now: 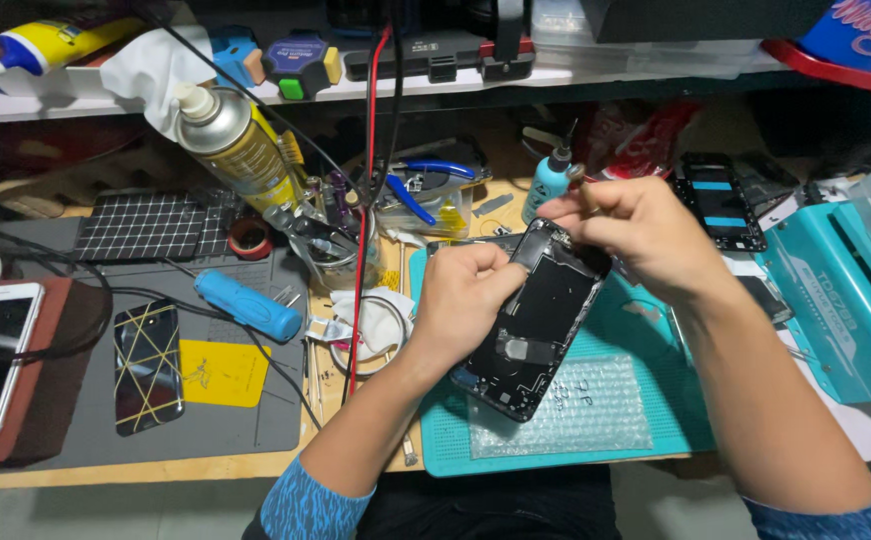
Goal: The person uses a screwdriver and tweezers to remove and reinsert small components and screws from a disassembled mobile phone on a workbench. They repeatedly adjust the phone's position and handle tiny parts with precision.
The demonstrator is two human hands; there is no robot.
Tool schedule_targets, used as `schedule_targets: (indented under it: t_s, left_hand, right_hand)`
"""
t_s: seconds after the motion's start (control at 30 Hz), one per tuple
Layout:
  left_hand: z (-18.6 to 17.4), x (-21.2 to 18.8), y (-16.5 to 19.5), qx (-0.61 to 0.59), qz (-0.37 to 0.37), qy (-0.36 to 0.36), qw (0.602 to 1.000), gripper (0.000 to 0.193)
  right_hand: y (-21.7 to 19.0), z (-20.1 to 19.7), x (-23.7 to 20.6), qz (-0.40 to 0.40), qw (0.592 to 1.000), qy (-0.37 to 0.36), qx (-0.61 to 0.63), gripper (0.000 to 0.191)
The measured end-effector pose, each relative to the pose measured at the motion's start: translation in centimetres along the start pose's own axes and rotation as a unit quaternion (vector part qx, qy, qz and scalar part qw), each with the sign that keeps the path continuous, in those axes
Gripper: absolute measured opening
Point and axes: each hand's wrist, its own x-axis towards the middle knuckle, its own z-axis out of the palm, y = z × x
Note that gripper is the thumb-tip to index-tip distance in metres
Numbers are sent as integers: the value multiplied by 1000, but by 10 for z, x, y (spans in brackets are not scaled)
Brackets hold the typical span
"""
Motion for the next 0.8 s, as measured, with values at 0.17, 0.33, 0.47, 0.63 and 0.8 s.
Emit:
schedule_targets:
  t_s: [0.17,0.33,0.47,0.63,0.8]
  left_hand:
    - [-1,4,3,-67,-20,-20,997,18]
    - [1,8,3,-135,-38,-6,990,20]
    - [6,12,1,-190,-39,21,981,21]
    - [20,19,2,-248,-36,26,968,18]
    - [19,24,4,-294,-74,-20,953,16]
  right_hand:
    - [-3,-8,0,60,991,-21,116,31]
    - [1,-6,0,37,982,-30,183,27]
    - [3,1,2,44,970,-3,239,27]
    - [4,10,1,28,958,53,280,26]
    - [12,1,-1,12,961,119,251,34]
